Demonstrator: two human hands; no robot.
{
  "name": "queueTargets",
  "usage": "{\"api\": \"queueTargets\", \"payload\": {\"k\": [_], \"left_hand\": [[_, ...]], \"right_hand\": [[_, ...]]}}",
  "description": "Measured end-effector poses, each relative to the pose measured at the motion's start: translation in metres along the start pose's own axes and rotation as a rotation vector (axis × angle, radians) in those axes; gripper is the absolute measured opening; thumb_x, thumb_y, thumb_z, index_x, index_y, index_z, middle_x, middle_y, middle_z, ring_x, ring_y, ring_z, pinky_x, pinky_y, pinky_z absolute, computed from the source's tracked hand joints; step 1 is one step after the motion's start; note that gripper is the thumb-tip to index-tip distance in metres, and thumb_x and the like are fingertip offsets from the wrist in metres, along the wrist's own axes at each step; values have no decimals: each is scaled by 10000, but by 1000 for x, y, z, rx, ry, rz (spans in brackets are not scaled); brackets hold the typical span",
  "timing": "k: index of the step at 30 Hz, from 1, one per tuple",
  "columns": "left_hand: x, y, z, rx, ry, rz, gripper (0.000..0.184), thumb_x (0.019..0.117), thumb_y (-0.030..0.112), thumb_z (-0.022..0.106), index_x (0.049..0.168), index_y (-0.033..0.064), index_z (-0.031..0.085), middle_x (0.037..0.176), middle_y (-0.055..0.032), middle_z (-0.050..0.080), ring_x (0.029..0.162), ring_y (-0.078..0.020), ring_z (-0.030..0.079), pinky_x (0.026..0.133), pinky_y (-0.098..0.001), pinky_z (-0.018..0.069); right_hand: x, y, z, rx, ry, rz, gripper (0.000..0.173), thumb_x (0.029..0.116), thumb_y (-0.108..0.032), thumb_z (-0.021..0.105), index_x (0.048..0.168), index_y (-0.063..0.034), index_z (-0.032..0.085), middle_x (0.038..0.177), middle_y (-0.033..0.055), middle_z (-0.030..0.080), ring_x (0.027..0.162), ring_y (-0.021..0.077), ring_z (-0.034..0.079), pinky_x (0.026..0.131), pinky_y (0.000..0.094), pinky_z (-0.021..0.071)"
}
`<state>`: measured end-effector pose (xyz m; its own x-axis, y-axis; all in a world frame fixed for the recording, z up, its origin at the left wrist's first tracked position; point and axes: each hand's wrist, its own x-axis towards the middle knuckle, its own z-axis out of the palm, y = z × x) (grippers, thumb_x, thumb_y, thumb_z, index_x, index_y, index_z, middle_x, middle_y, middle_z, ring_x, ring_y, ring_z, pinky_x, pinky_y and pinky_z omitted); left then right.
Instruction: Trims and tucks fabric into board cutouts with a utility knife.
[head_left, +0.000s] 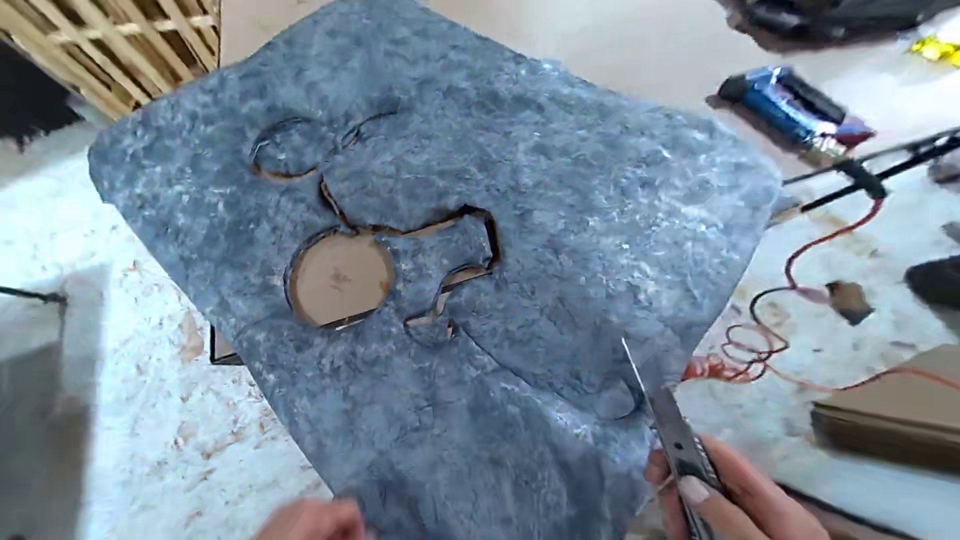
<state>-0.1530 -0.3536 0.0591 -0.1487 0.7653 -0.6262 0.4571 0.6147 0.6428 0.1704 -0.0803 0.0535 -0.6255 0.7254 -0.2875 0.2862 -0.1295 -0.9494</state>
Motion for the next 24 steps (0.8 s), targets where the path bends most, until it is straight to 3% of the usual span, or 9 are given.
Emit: {"api": "queueTargets", "payload": {"k": [2, 3, 5, 8, 11, 15, 17, 21, 24], "left_hand": [[26, 36, -55, 227, 275, 191, 290, 1027, 325, 550, 1038, 95, 727, 865, -60, 716, 751, -198, 694, 674, -457, 589], [54, 51, -75, 382, 409, 316, 296, 1031, 341, 518, 1043, 143, 737, 943, -11, 710, 847, -147, 686, 727, -406, 593], [115, 75, -101, 632, 471, 538, 256, 999, 283, 523, 1034, 190, 759, 1212, -7, 675, 1185, -184, 623, 963, -441, 551], [192, 89, -110, 931, 259, 754, 208, 944, 255, 581, 992, 199, 775, 1562, -50, 490, 1512, -308, 348, 1183, -573, 343], [233, 81, -110, 1083, 50, 925, 198, 929, 311, 616, 928, 193, 776, 1681, -16, 319, 1589, -285, 164, 1251, -616, 171], [262, 68, -122, 1066, -107, 1126, 304, 988, 334, 504, 893, 214, 767, 1709, 52, 244, 1605, -274, 55, 1249, -659, 72], [269, 63, -128, 1022, -185, 1220, 298, 992, 325, 507, 900, 209, 765, 1688, 54, 301, 1601, -269, 104, 1255, -649, 93], [285, 70, -144, 943, -337, 1352, 142, 944, 277, 628, 954, 222, 758, 1537, -18, 520, 1466, -249, 428, 1117, -545, 404], [300, 82, -147, 908, -397, 1458, 158, 935, 300, 654, 859, 210, 759, 1388, -14, 613, 1339, -252, 533, 1128, -577, 374]], "right_hand": [[2, 3, 7, 48, 16, 19, 327, 1039, -124, 441, 1330, 23, 459, 1036, 32, 689, 672, 126, 678, 590, 334, 620], [6, -1, 13, 57, 16, 21, 350, 1046, -120, 443, 1354, 47, 456, 1026, 43, 688, 683, 135, 686, 602, 344, 628], [15, -13, 27, 45, -9, 22, 392, 1064, -137, 452, 1393, 75, 428, 997, 62, 687, 706, 157, 700, 611, 360, 639], [24, -27, 51, -52, 4, 34, 535, 1052, -172, 495, 1517, 55, 361, 970, 80, 704, 710, 160, 698, 610, 365, 630], [20, -30, 79, -176, 52, 66, 559, 1063, -281, 519, 1538, -7, 409, 970, 123, 718, 718, 198, 685, 612, 409, 597], [21, -47, 139, -181, 95, 223, 556, 1067, -249, 463, 1579, -48, 380, 1013, 144, 722, 744, 232, 692, 644, 451, 597], [26, -64, 175, -219, 139, 312, 547, 1056, -196, 446, 1582, -59, 388, 1031, 141, 729, 759, 235, 697, 660, 459, 596], [42, -93, 232, -413, 271, 466, 543, 1039, -183, 479, 1571, -90, 428, 1022, 98, 744, 746, 209, 700, 648, 443, 592], [53, -100, 252, -536, 316, 537, 540, 1030, -192, 483, 1564, -122, 451, 1003, 73, 744, 723, 196, 691, 626, 438, 583]]}}
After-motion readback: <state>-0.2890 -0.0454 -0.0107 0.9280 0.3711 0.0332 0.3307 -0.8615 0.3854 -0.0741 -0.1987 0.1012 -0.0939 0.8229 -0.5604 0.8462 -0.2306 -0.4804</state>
